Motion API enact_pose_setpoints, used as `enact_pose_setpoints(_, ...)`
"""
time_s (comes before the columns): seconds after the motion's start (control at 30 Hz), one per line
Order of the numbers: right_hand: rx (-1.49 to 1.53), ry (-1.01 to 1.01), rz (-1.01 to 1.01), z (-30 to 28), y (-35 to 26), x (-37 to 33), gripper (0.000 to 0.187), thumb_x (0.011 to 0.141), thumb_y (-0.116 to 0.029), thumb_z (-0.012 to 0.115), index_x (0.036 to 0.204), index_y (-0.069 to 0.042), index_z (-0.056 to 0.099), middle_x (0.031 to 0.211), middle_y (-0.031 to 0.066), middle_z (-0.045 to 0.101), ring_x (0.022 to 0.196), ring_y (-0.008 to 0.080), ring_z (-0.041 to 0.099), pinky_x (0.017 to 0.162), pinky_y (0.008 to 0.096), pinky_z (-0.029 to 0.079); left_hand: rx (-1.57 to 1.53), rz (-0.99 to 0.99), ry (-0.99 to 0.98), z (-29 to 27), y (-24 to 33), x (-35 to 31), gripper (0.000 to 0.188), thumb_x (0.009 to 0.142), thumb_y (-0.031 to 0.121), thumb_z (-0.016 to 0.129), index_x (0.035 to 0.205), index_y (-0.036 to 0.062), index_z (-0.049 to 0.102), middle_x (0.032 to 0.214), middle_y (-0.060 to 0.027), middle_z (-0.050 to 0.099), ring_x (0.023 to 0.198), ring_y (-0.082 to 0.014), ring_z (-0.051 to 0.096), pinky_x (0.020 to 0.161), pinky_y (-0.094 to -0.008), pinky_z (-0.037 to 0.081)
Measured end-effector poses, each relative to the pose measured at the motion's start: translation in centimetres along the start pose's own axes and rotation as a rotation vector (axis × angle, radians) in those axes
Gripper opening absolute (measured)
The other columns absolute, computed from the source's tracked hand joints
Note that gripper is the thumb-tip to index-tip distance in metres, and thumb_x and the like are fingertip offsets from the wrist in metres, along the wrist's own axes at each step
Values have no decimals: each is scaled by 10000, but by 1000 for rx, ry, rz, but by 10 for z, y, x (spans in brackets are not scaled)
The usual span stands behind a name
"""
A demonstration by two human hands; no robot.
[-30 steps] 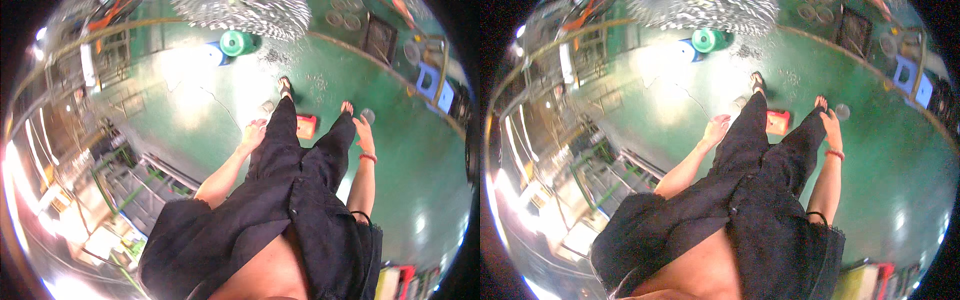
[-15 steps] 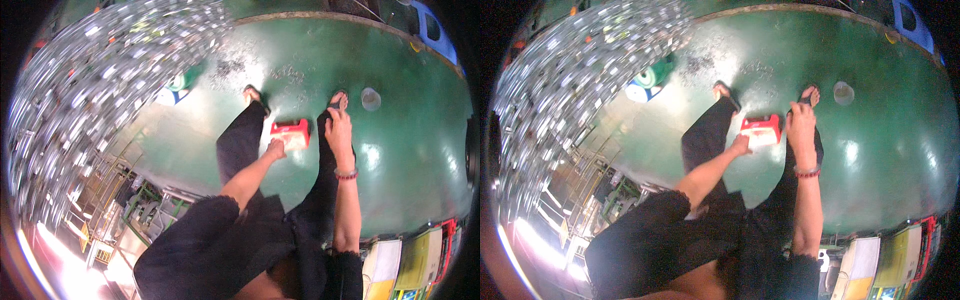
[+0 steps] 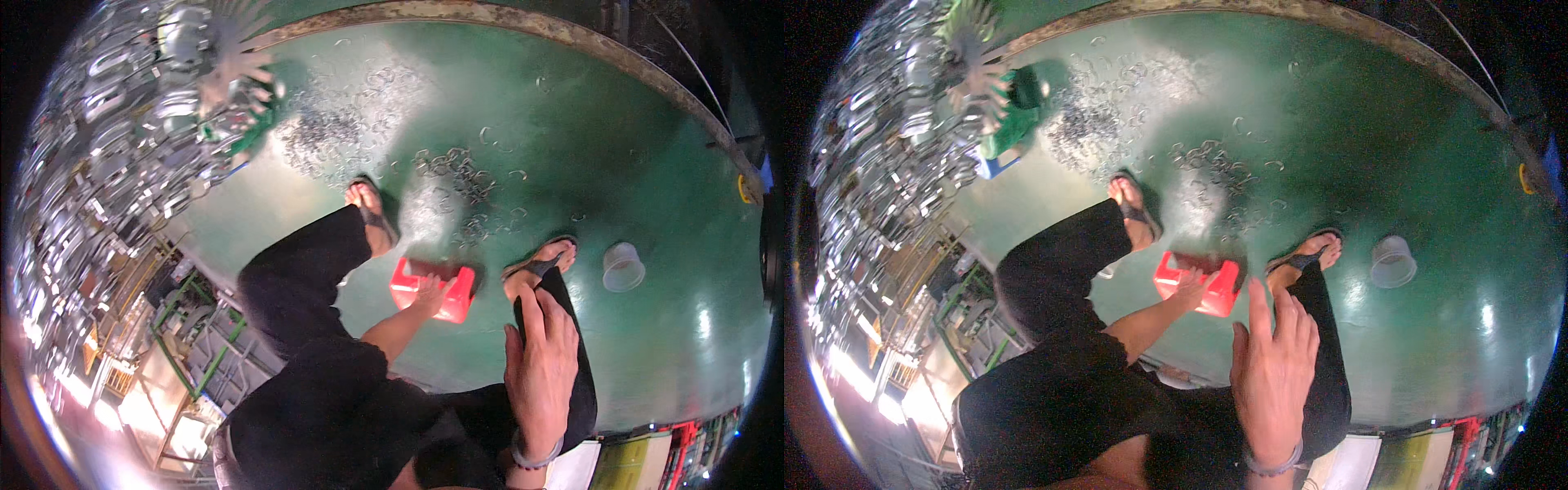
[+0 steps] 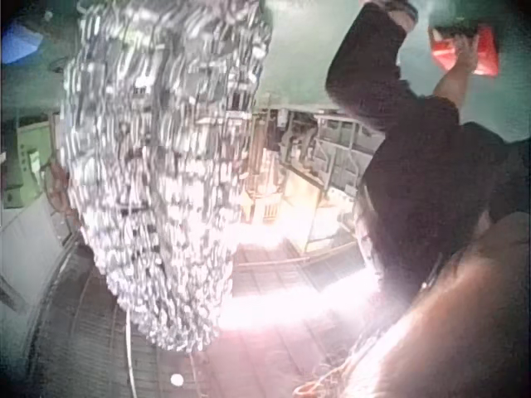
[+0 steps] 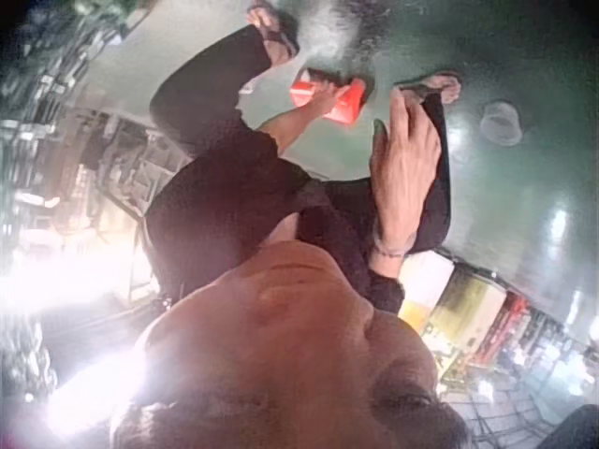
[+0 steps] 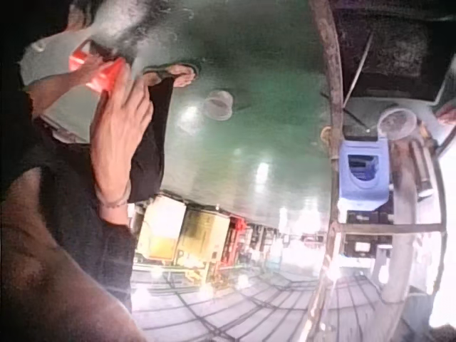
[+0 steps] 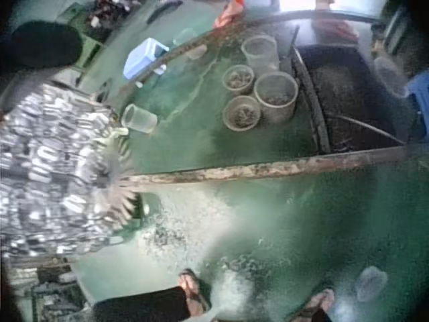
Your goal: The person sits on a small stool and picks up small metal hooks from the floor, then attaches them one by one to a large hanging rack filled with similar hooks. The person repeats this process, gathering hooks from the floor and adding them to the rack.
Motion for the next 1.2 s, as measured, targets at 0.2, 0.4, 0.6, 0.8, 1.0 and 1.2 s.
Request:
enact_pose_setpoints(0.2, 125, 168, 77, -17, 6, -34, 468, 776, 20, 543, 1236, -30, 473, 1206, 202, 485, 1111, 351, 485, 946, 390, 378, 102, 404, -185, -48, 3, 20, 617, 822, 128, 468, 1396, 205, 257, 1023, -211, 500, 969, -349, 504, 817, -491, 420)
enact_pose_setpoints(0.4, 79, 392, 34, 38, -34, -83, 425, 811, 2, 508, 1233, -32, 479, 1203, 183, 491, 1109, 332, 491, 944, 370, 377, 5, 400, -243, -69, -3, 28, 757, 644, 159, 724, 1311, 121, 367, 1067, -233, 547, 1006, -403, 532, 816, -473, 461)
enact_pose_setpoints(0.6, -114, 517, -343, 62, -97, -109, 447, 799, -72, 578, 1238, -75, 499, 1153, 156, 549, 1057, 268, 540, 889, 311, 410, 127, 515, -207, -53, 5, 37, 521, 658, 252, 713, 1120, 105, 524, 1050, -166, 606, 1003, -369, 570, 817, -480, 475)
enact_pose_setpoints(0.8, -8, 1211, -251, 19, -46, 37, 739, 803, -445, 570, 1329, -1, 299, 1135, 371, 467, 1066, 502, 463, 890, 496, 404, 298, 353, 292, -99, 6, -2, 411, 789, 319, 603, 1120, 77, 571, 1084, -186, 559, 997, -385, 532, 867, -477, 425)
enact_pose_setpoints(1.0, -302, 570, 99, 221, 25, 133, 1029, 654, -249, 766, 1413, -342, 79, 1455, 202, 82, 1305, 479, 110, 868, 733, 286, -996, 1371, 640, -304, -90, -320, 339, 855, 219, 553, 1103, -13, 557, 966, -137, 542, 921, -235, 530, 829, -310, 425)
enact_pose_setpoints(1.2, -27, 707, 273, 334, 46, 87, 1017, 659, -227, 774, 1418, -243, 97, 1340, 278, 255, 1215, 433, 298, 952, 532, 326, -1220, 56, 1530, -231, -417, -257, 384, 900, 305, 448, 1194, 67, 516, 881, -46, 532, 835, -139, 519, 749, -292, 459)
Point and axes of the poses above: each hand's wrist, its own x-axis towards the middle knuckle, its own z-axis out of the palm, y = z × x, the point moved 7 cm from there along x, towards the middle knuckle
